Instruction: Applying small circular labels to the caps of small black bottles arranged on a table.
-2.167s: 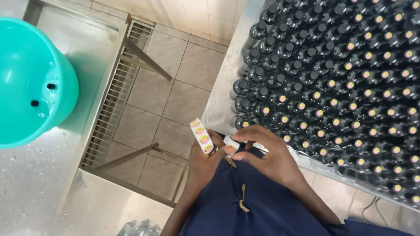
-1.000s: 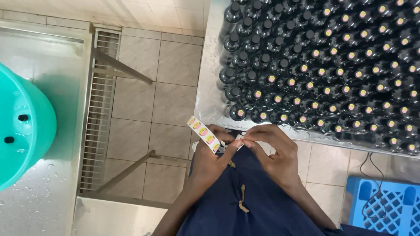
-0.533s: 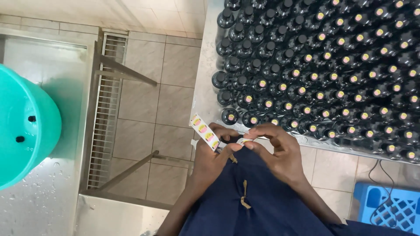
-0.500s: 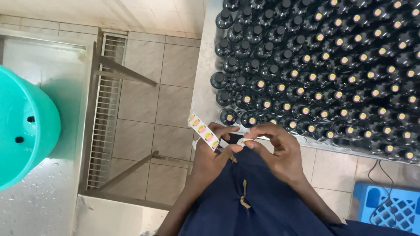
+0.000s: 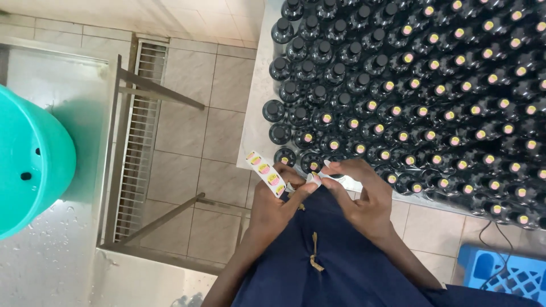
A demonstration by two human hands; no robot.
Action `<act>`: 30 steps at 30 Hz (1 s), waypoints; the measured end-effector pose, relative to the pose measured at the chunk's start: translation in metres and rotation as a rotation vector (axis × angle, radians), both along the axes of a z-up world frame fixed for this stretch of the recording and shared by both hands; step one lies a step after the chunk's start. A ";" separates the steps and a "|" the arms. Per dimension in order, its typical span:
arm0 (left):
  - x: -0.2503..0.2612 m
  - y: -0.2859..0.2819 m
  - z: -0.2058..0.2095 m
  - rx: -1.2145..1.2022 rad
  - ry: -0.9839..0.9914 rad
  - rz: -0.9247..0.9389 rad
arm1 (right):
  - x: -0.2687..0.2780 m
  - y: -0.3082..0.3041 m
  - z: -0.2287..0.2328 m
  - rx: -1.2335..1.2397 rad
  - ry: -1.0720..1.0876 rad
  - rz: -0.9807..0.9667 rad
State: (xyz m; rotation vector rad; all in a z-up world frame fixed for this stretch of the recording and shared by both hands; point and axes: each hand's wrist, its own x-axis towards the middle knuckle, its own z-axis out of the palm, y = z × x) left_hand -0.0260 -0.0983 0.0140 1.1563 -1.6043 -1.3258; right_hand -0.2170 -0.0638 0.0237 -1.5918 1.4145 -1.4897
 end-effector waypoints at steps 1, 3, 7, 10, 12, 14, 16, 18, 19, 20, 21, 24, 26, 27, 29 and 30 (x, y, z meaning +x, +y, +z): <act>-0.002 -0.001 0.001 0.002 -0.003 0.007 | 0.000 -0.002 0.000 0.002 -0.003 0.007; -0.005 -0.003 0.003 0.008 0.002 0.020 | 0.000 -0.006 0.000 0.103 -0.214 0.014; -0.006 -0.001 -0.001 -0.018 -0.023 0.028 | -0.010 -0.012 -0.002 0.198 -0.243 0.124; -0.008 -0.001 0.001 0.015 0.010 0.027 | -0.012 -0.011 -0.007 0.181 -0.250 0.139; -0.009 0.001 -0.005 0.025 0.008 0.041 | -0.012 -0.013 -0.006 0.112 -0.146 0.099; -0.011 0.002 -0.009 0.021 0.006 0.053 | -0.014 -0.013 -0.006 0.106 -0.135 0.094; -0.010 0.003 -0.007 0.024 0.001 0.064 | -0.017 -0.009 -0.010 0.107 -0.127 0.087; -0.009 0.002 -0.003 0.023 0.010 0.116 | -0.022 -0.003 -0.019 0.122 -0.299 0.129; -0.009 0.003 -0.003 0.023 0.010 0.115 | -0.021 -0.003 -0.018 0.121 -0.299 0.128; -0.009 0.004 -0.004 0.024 0.020 0.130 | -0.020 -0.003 -0.018 0.136 -0.336 0.161; -0.009 0.003 -0.004 0.025 0.031 0.141 | -0.019 -0.003 -0.017 0.148 -0.373 0.191; -0.007 0.005 -0.009 0.046 0.038 0.135 | -0.014 0.000 -0.020 0.143 -0.377 0.234; -0.006 0.006 -0.011 0.057 0.032 0.114 | -0.012 0.001 -0.019 0.136 -0.384 0.225; -0.005 0.006 -0.012 0.059 0.028 0.096 | -0.011 0.000 -0.018 0.121 -0.389 0.220; -0.004 0.000 0.001 0.039 0.018 0.075 | -0.011 0.001 -0.015 0.106 -0.390 0.195; -0.004 -0.004 0.007 0.017 0.007 0.056 | -0.011 0.000 -0.014 0.090 -0.391 0.172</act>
